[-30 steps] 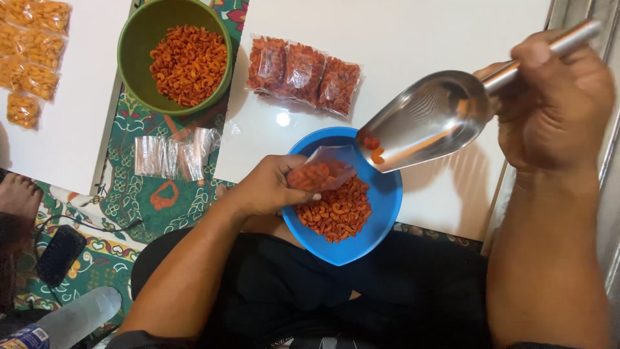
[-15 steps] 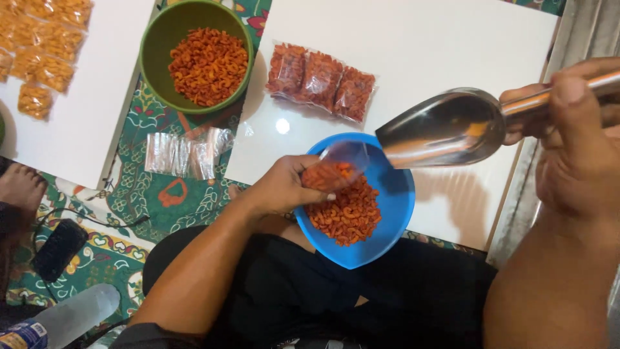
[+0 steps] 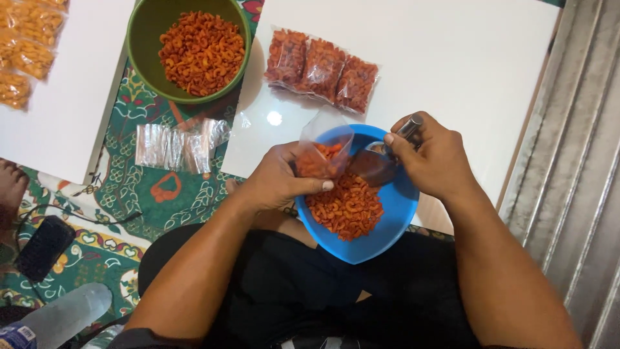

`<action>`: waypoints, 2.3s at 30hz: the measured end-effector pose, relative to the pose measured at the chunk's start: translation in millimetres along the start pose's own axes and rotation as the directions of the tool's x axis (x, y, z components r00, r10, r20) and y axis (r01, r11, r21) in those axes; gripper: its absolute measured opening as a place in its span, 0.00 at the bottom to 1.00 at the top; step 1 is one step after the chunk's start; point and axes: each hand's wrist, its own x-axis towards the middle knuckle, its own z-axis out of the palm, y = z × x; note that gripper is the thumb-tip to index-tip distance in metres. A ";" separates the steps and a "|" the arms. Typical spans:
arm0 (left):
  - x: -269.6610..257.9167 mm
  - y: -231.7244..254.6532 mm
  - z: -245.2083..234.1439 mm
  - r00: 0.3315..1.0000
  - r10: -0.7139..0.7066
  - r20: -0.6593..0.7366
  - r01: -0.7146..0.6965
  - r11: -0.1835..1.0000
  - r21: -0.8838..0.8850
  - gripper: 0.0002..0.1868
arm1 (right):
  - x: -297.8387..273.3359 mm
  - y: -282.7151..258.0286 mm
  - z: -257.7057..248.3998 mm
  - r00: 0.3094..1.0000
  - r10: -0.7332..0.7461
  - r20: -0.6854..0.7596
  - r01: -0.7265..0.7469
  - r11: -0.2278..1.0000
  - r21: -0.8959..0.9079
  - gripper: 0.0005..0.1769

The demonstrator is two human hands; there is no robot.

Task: Manually scooping snacks from a bowl into small plastic bags for packaging at an efficient pace.

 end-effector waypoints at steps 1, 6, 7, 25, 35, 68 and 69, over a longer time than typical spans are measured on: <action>-1.6 3.9 3.3 1.000 -0.002 0.000 0.002 1.000 -0.001 0.16 | 1.0 2.1 1.5 1.000 0.002 0.001 -0.002 1.000 0.001 0.06; 1.0 6.7 9.1 0.999 -0.013 0.039 0.015 0.999 -0.052 0.14 | 10.4 16.1 -2.5 0.992 0.089 0.090 -0.107 0.971 0.213 0.05; 1.0 3.6 7.9 0.999 -0.012 0.036 0.014 0.999 -0.051 0.14 | 11.7 18.4 -3.7 0.992 0.087 0.091 -0.105 0.971 0.213 0.05; -0.8 3.8 3.9 0.997 0.015 0.078 -0.014 1.000 -0.016 0.15 | 25.4 68.2 -18.4 0.912 0.319 0.260 -0.410 0.747 0.523 0.11; 0.3 32.8 15.2 0.974 -0.204 0.094 0.189 0.970 0.150 0.22 | 8.3 30.4 -73.5 0.965 0.255 -0.058 -0.132 0.668 0.733 0.07; -3.2 17.0 12.6 0.994 0.025 0.107 -0.026 1.000 0.009 0.14 | -8.9 3.7 7.6 0.983 -0.066 -0.169 0.107 0.963 0.246 0.06; -3.8 16.8 12.0 0.995 0.032 0.095 -0.033 0.999 0.009 0.14 | -10.1 -0.6 11.7 0.987 -0.076 -0.140 0.104 0.974 0.200 0.05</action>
